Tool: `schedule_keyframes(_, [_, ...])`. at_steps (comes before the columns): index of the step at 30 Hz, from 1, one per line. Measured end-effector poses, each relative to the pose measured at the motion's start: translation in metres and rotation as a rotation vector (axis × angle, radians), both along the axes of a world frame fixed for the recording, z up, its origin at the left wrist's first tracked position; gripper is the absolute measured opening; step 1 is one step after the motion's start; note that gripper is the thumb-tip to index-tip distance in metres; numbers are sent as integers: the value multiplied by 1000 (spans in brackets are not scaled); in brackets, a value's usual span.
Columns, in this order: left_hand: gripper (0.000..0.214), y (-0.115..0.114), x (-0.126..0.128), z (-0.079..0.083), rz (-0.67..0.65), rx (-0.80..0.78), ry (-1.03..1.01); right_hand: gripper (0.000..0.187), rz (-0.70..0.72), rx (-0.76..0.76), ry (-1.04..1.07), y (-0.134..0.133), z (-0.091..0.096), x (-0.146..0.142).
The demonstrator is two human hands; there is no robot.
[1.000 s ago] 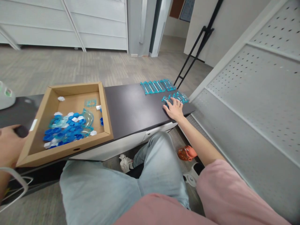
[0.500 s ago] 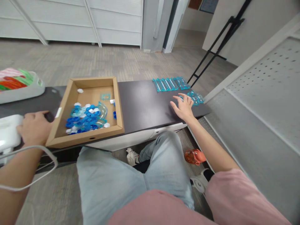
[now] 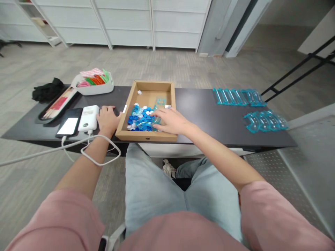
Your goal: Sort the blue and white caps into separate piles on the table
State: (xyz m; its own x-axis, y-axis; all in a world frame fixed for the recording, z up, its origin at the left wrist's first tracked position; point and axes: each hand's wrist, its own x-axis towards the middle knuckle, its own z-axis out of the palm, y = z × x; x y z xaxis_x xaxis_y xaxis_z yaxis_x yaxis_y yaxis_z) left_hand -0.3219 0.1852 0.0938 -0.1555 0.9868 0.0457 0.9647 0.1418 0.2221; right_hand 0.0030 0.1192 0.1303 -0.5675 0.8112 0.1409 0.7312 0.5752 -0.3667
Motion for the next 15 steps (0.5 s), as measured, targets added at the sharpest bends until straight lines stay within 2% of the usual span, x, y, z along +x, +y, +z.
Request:
schedule_keyframes(3, [67, 1, 1, -2, 12, 34, 19, 54, 25, -52, -142, 20, -6, -34])
schedule_keyframes(6, [65, 3, 1, -6, 25, 71, 14, 56, -17, -62, -142, 29, -10, -46])
schedule_keyframes(10, [67, 4, 1, -10, 17, 86, -9, 68, -51, -43, 165, 36, -14, -35])
schedule_keyframes(13, [65, 3, 1, -8, 23, 87, -6, 75, -79, -114, 424, 43, -18, -14])
schedule_keyframes(15, [66, 2, 1, -6, 19, 67, 1, 75, -106, -145, 512, 46, -21, 1])
